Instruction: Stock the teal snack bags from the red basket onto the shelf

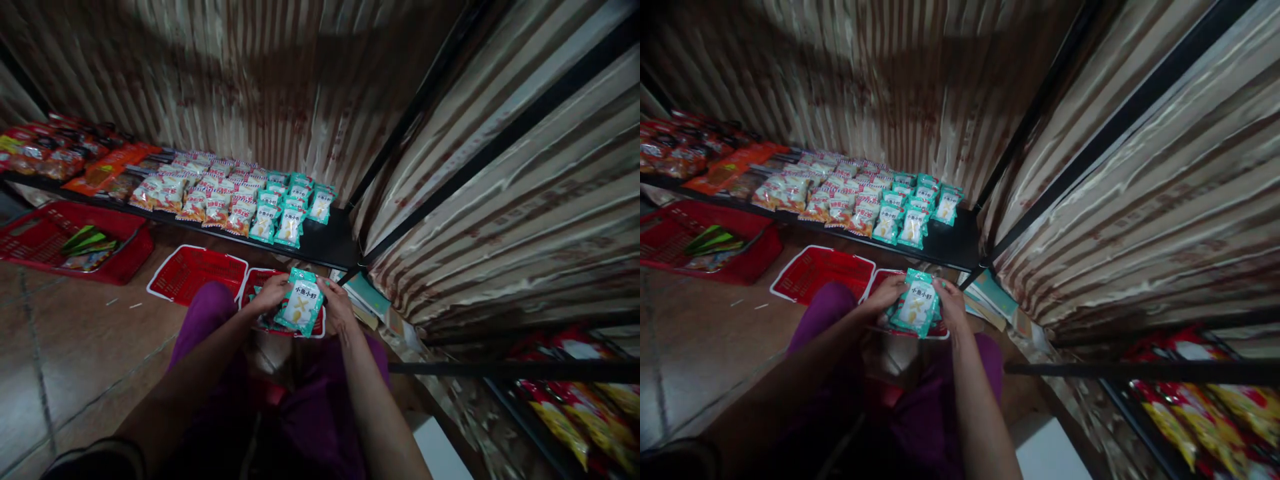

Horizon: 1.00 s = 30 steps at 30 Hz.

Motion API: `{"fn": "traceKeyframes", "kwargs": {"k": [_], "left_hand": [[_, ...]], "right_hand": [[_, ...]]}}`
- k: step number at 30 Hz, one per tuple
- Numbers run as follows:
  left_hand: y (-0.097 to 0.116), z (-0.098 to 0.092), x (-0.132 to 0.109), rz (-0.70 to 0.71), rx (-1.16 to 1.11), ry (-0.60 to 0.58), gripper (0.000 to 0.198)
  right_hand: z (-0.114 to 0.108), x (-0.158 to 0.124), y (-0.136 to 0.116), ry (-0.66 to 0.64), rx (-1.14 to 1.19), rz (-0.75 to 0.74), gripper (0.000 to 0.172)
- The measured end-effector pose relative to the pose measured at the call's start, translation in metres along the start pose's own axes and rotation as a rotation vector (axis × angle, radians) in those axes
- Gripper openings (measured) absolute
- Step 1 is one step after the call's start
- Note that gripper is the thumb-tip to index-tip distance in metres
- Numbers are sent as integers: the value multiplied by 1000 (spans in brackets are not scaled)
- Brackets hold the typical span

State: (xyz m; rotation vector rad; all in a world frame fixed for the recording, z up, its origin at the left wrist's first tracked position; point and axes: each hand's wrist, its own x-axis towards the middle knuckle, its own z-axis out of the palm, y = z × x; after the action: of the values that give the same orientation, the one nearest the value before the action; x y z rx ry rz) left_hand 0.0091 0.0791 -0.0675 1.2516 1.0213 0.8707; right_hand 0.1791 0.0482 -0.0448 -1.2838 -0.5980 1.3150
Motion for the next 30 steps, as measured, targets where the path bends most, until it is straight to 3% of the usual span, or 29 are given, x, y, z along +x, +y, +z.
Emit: {"fn": "traceKeyframes", "kwargs": {"k": [7, 13, 16, 24, 30], "left_hand": [[46, 0, -30, 98, -152, 30, 35], [67, 12, -40, 127, -275, 244, 39], [72, 15, -44, 87, -343, 287, 40], [78, 9, -49, 101, -305, 268, 44], [71, -4, -53, 85, -276, 121, 41]], "right_hand": [[22, -29, -30, 38, 0, -35, 36], [34, -52, -40, -11, -65, -80, 38], [37, -57, -42, -1, -84, -117, 38], [43, -63, -49, -20, -114, -176, 39], [39, -55, -51, 41, -48, -147, 41]]}}
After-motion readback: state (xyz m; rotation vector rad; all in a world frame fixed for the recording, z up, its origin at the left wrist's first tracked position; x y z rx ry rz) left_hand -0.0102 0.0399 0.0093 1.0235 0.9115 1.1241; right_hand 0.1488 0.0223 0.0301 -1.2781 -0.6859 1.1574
